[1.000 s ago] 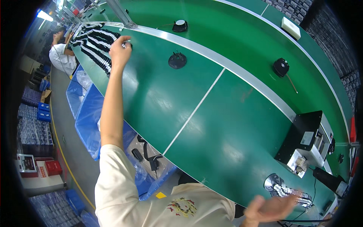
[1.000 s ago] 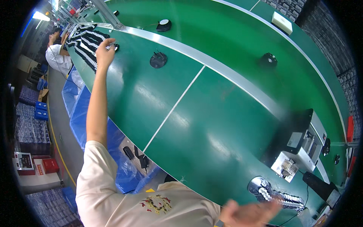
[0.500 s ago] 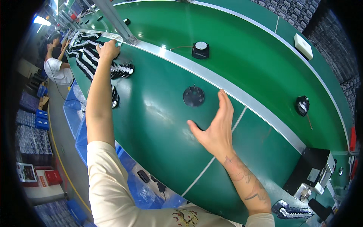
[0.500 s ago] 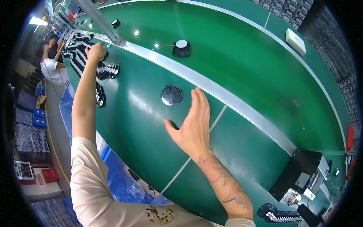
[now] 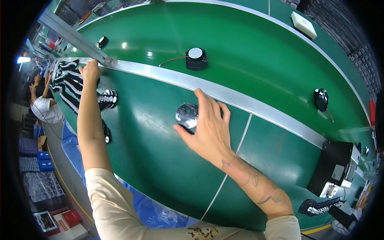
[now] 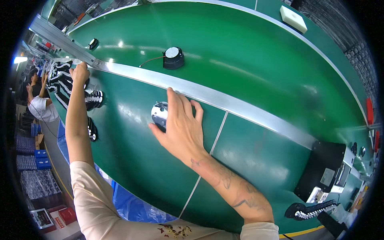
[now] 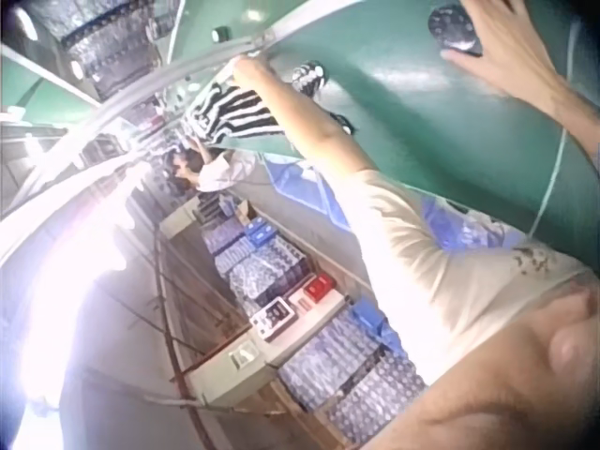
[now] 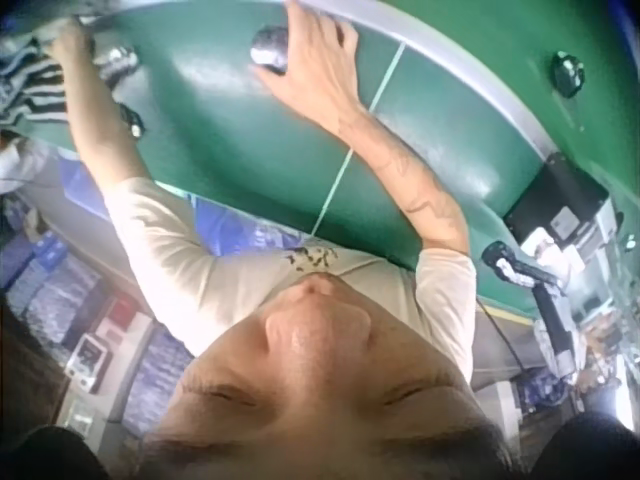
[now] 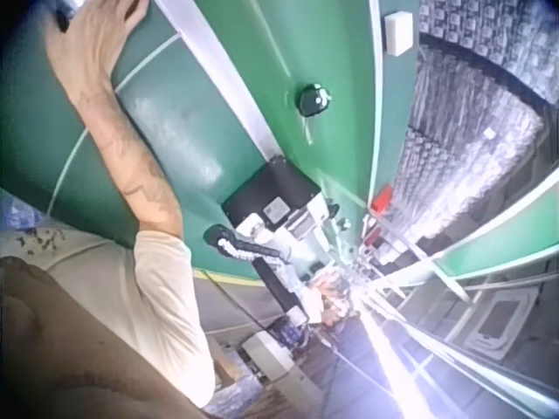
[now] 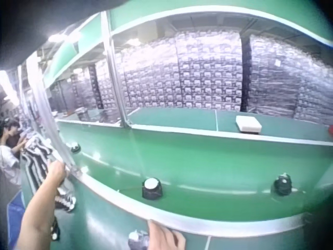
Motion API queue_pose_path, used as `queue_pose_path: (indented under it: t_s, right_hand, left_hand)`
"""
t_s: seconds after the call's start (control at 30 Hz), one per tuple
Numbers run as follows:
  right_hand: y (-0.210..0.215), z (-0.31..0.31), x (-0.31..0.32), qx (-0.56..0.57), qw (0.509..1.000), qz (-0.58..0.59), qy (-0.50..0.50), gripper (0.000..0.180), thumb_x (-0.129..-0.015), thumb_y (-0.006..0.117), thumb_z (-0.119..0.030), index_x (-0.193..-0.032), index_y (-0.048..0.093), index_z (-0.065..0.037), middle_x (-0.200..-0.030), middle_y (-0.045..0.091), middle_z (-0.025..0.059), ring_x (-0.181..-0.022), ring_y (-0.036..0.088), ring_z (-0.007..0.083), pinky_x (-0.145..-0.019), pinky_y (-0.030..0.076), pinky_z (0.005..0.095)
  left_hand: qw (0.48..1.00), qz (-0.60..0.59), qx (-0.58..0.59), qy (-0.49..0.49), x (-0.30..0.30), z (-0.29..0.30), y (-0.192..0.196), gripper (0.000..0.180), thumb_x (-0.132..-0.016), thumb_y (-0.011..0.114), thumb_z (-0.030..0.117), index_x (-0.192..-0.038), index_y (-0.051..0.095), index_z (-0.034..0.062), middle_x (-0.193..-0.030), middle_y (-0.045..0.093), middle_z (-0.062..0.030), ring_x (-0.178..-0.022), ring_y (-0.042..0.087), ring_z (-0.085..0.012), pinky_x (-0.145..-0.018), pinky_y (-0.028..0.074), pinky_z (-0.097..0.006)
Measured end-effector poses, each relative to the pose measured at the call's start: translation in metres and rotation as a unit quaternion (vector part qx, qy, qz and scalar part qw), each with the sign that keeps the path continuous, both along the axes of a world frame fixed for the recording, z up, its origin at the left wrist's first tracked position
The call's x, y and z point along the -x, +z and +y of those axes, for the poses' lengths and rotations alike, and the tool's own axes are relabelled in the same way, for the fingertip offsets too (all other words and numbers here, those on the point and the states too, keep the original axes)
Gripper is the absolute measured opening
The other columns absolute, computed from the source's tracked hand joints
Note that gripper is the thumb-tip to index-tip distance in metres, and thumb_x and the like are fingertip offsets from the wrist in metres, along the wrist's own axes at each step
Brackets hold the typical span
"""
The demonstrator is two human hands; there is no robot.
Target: The recorder is assembling small electronic fans or motors on a production line using an electric screwdriver.
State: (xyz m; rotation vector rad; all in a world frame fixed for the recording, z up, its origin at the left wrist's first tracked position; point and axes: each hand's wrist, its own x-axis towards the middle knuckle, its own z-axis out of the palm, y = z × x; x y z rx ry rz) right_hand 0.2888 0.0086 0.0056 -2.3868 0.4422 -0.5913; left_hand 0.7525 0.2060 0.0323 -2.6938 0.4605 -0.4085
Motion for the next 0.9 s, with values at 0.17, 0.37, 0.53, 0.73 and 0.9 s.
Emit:
queue_pose_path:
  t_s: [0.17,0.37,0.53,0.73,0.9]
  right_hand:
    - [-0.003,0.007,-0.007,0.022,0.999,-0.014,0.023,0.091,-0.078,0.078,-0.029,-0.148,0.029,0.002,-0.126,0.059,0.0128,-0.126,0.048,0.0305,-0.110,0.028,0.0508]
    - [-0.014,-0.008,0.073,0.022,0.998,-0.027,-0.051,0.088,-0.078,0.078,-0.027,-0.144,0.032,0.008,-0.129,0.052,0.0218,-0.123,0.048,0.0362,-0.107,0.037,0.0460]
    - [-0.003,-0.004,0.201,-0.002,0.997,-0.034,-0.066,0.089,-0.078,0.080,-0.023,-0.143,0.031,0.010,-0.129,0.051,0.0246,-0.125,0.048,0.0393,-0.106,0.039,0.0470]
    - [0.030,-0.003,0.337,0.005,0.988,-0.020,-0.154,0.086,-0.075,0.083,-0.021,-0.142,0.037,0.008,-0.130,0.053,0.0210,-0.125,0.048,0.0385,-0.105,0.041,0.0467]
    - [0.039,0.010,0.406,-0.213,0.957,-0.155,-0.119,0.052,-0.074,0.083,-0.005,-0.123,0.066,-0.002,-0.107,0.064,0.0109,-0.099,0.060,0.0242,-0.084,0.050,0.0340]
  left_hand:
    - [0.997,0.023,-0.051,-0.055,0.075,-0.011,0.075,0.031,-0.078,0.061,0.007,-0.107,0.070,0.0129,-0.104,0.072,-0.0179,-0.104,0.068,-0.0356,-0.106,0.035,-0.057]
    - [0.868,0.136,0.280,-0.387,0.283,-0.064,0.092,0.026,-0.083,0.069,0.006,-0.109,0.068,0.0056,-0.098,0.072,-0.0150,-0.092,0.070,-0.0268,-0.083,0.051,-0.037]
    - [0.714,0.241,0.398,-0.523,0.484,-0.083,0.051,0.028,-0.082,0.072,-0.004,-0.110,0.067,-0.0034,-0.107,0.073,-0.0139,-0.095,0.070,-0.0220,-0.088,0.052,-0.032]
    - [0.574,0.370,0.480,-0.550,0.636,-0.102,0.018,0.029,-0.078,0.076,-0.006,-0.105,0.068,-0.0024,-0.108,0.073,-0.0199,-0.102,0.072,-0.0310,-0.088,0.057,-0.037]
    - [0.518,0.428,0.513,-0.534,0.712,-0.100,0.004,0.035,-0.077,0.075,-0.008,-0.110,0.067,-0.0045,-0.109,0.072,-0.0217,-0.101,0.073,-0.0317,-0.086,0.059,-0.037]
